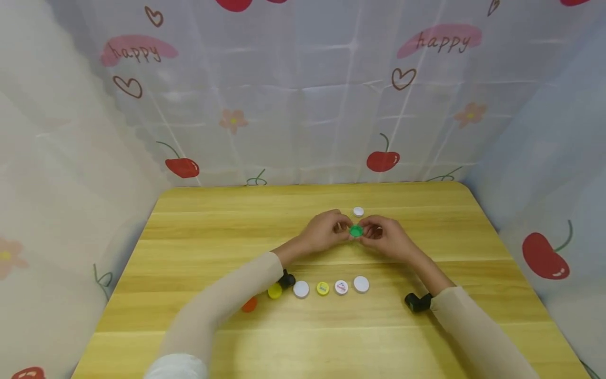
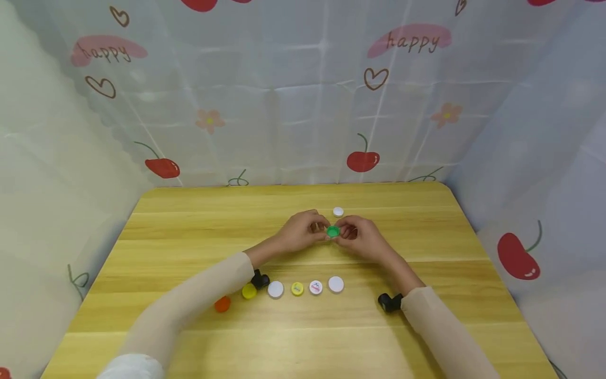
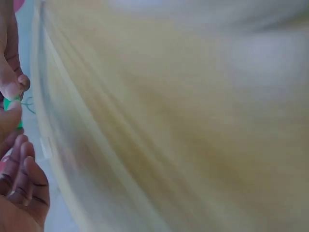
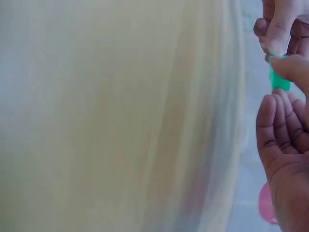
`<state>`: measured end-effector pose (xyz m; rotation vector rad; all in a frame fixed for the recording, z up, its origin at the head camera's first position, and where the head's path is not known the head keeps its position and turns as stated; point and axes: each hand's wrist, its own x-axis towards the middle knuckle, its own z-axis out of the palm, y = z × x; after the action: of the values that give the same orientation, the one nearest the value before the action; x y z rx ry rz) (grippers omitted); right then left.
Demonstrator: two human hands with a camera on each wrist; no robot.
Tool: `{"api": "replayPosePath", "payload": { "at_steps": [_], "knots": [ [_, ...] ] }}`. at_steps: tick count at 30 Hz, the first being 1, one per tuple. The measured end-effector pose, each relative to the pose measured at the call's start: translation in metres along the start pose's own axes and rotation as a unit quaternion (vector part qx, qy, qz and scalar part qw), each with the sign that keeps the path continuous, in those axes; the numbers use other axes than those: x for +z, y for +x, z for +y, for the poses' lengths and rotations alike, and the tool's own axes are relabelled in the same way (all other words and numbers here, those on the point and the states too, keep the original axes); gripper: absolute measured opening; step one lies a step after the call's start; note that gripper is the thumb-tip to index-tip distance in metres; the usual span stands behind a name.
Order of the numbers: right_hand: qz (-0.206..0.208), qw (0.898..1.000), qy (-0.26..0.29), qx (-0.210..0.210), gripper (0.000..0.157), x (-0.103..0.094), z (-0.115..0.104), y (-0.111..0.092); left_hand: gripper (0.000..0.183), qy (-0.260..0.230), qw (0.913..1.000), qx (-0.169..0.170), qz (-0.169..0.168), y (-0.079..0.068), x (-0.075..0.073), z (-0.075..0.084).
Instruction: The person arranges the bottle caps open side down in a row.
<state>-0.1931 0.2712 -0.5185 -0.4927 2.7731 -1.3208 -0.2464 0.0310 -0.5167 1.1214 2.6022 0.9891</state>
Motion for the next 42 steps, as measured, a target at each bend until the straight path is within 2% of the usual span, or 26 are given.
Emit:
{"api": "replayPosePath", "payload": {
  "at_steps": [4, 8, 12, 16, 19, 23, 26, 28, 29, 33, 35, 37, 39, 42],
  "knots": [
    [0.018, 0.998, 0.045, -0.042, 0.027, 0.009, -0.018, -0.012, 0.03, -0.047, 0.9985, 0.018, 0.021, -0.031, -0.013, 0.005],
    [0.023, 0.991, 0.087, -0.096, 0.028, 0.019, -0.037, -0.024, 0.029, -0.095, 0.9939, 0.031, 0.047, -0.062, -0.022, 0.014],
    [0.029, 0.984, 0.108, -0.139, 0.031, 0.024, -0.052, -0.035, 0.028, -0.135, 0.9869, 0.051, 0.072, -0.084, -0.025, 0.022],
    [0.031, 0.979, 0.115, -0.168, 0.034, 0.027, -0.061, -0.04, 0.026, -0.155, 0.9812, 0.062, 0.096, -0.097, -0.024, 0.028],
    [0.026, 0.977, 0.119, -0.173, 0.035, 0.029, -0.065, -0.042, 0.026, -0.161, 0.9795, 0.058, 0.107, -0.102, -0.023, 0.031],
    [0.02, 0.977, 0.117, -0.175, 0.035, 0.031, -0.067, -0.045, 0.025, -0.165, 0.9792, 0.047, 0.108, -0.107, -0.02, 0.03],
    [0.02, 0.978, 0.109, -0.179, 0.036, 0.032, -0.067, -0.045, 0.024, -0.202, 0.9748, 0.022, 0.093, -0.11, -0.019, 0.029],
    [0.025, 0.977, 0.099, -0.187, 0.036, 0.032, -0.067, -0.045, 0.02, -0.248, 0.9659, -0.007, 0.072, -0.111, -0.02, 0.029],
    [0.028, 0.977, 0.094, -0.19, 0.036, 0.032, -0.068, -0.045, 0.019, -0.277, 0.9589, -0.024, 0.059, -0.111, -0.019, 0.029],
    [0.038, 0.975, 0.073, -0.206, 0.038, 0.031, -0.069, -0.046, 0.021, -0.371, 0.9244, -0.09, 0.011, -0.109, -0.018, 0.029],
    [0.039, 0.975, 0.066, -0.208, 0.038, 0.032, -0.069, -0.046, 0.023, -0.402, 0.9081, -0.116, -0.001, -0.108, -0.017, 0.029],
    [0.039, 0.975, 0.061, -0.21, 0.039, 0.032, -0.069, -0.046, 0.024, -0.422, 0.8962, -0.137, -0.004, -0.109, -0.017, 0.03],
    [0.039, 0.975, 0.06, -0.211, 0.04, 0.034, -0.069, -0.046, 0.024, -0.435, 0.8879, -0.15, -0.003, -0.109, -0.017, 0.03],
    [0.034, 0.976, 0.061, -0.207, 0.041, 0.036, -0.069, -0.046, 0.023, -0.433, 0.8898, -0.143, 0.0, -0.11, -0.018, 0.03]
  ]
}}
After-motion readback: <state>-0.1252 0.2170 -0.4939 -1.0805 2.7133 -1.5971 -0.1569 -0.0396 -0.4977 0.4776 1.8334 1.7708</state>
